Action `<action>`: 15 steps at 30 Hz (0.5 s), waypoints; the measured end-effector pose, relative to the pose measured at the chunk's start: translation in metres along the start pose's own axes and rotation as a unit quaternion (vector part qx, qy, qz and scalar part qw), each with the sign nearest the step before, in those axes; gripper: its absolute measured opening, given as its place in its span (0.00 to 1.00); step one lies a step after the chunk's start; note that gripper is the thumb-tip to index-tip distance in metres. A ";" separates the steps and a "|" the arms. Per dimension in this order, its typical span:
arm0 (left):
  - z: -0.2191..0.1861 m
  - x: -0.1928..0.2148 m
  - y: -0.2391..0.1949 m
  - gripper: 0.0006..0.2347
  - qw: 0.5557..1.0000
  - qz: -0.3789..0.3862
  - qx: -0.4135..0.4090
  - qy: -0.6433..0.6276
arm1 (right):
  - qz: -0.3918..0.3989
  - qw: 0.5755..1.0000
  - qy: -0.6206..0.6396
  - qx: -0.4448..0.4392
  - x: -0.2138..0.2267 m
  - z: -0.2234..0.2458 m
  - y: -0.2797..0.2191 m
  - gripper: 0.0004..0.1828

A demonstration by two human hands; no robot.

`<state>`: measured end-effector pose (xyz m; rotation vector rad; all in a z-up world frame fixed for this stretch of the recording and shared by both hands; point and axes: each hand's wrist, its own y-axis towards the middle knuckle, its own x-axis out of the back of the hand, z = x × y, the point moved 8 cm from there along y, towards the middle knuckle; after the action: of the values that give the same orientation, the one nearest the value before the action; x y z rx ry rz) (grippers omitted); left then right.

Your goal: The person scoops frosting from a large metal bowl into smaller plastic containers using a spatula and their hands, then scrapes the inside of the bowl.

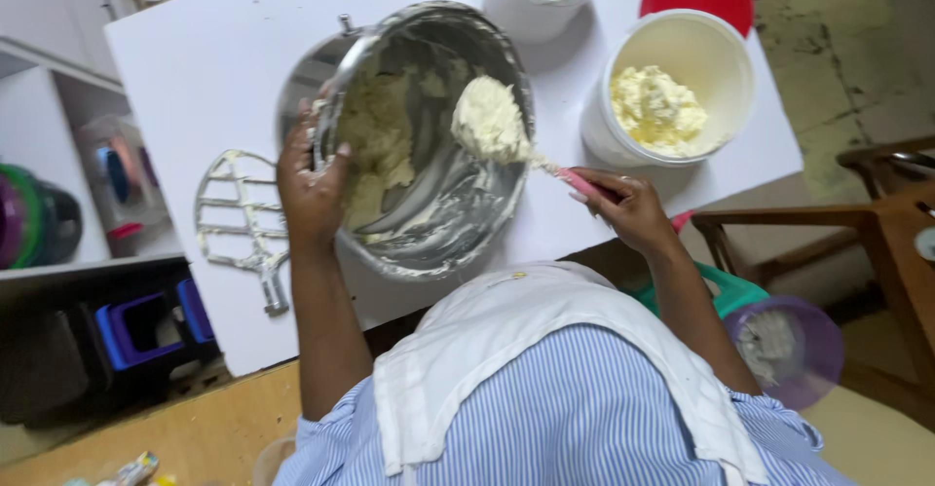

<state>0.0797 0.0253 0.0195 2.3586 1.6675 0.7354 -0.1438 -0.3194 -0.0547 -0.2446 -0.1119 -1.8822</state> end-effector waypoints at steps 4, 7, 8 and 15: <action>-0.003 0.004 -0.004 0.21 1.000 0.003 0.005 -0.021 | -0.149 0.965 -0.185 0.107 0.079 0.025 -0.036 0.22; 0.000 0.014 -0.006 0.22 0.999 -0.009 0.031 -0.018 | -0.256 0.921 -0.246 0.158 0.108 0.034 -0.056 0.22; -0.001 0.016 -0.005 0.22 1.000 -0.009 0.026 -0.012 | -0.285 0.873 -0.378 0.117 0.111 0.029 -0.059 0.22; -0.005 0.015 -0.007 0.22 0.981 -0.108 0.130 0.097 | -0.228 0.679 -0.698 0.006 0.113 -0.060 -0.087 0.44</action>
<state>0.0752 0.0408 0.0259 2.2742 2.1825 0.7670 -0.2667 -0.4083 -0.0842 -1.7497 -1.3199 -1.7143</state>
